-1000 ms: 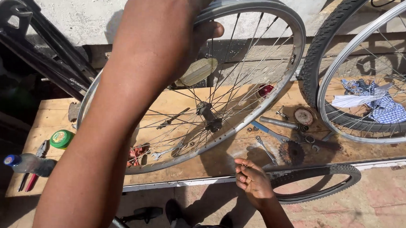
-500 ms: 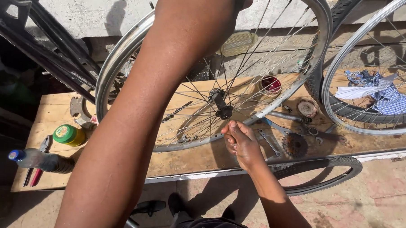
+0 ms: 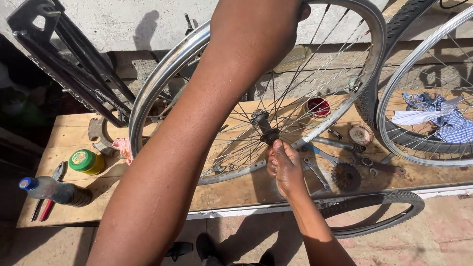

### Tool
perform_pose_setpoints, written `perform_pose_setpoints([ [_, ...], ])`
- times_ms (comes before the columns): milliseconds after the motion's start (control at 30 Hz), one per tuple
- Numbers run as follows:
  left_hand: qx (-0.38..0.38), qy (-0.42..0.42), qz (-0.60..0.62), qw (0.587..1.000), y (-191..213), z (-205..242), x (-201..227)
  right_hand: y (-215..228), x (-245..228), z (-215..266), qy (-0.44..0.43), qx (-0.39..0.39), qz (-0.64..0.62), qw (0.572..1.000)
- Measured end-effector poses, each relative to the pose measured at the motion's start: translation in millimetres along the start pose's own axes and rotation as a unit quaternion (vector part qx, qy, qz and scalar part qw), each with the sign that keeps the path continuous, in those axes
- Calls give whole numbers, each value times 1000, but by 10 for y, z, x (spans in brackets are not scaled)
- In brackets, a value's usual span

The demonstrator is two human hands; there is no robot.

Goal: Applying grease to the hub of a bicycle wheel manually using fingers.

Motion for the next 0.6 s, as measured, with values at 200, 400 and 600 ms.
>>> perform_pose_setpoints([
  [200, 2, -7, 9, 1000, -71, -46, 44, 22, 112, -30, 67, 60, 0, 996],
  [400, 3, -12, 17, 1000, -139, -88, 95, 62, 89, 13, 95, 98, 38, 990],
  [600, 7, -18, 26, 999, -196, -155, 117, 138, 202, 103, -3, 42, -1, 999],
])
Point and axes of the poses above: each hand's wrist, its own z-axis away from the middle knuckle, its own y-axis out of the back of the hand, x = y × z, the point moved 4 cm from there along -z, towards the middle knuckle, and after that the axes turned 15 degrees about -y, right-handed, at the moved point
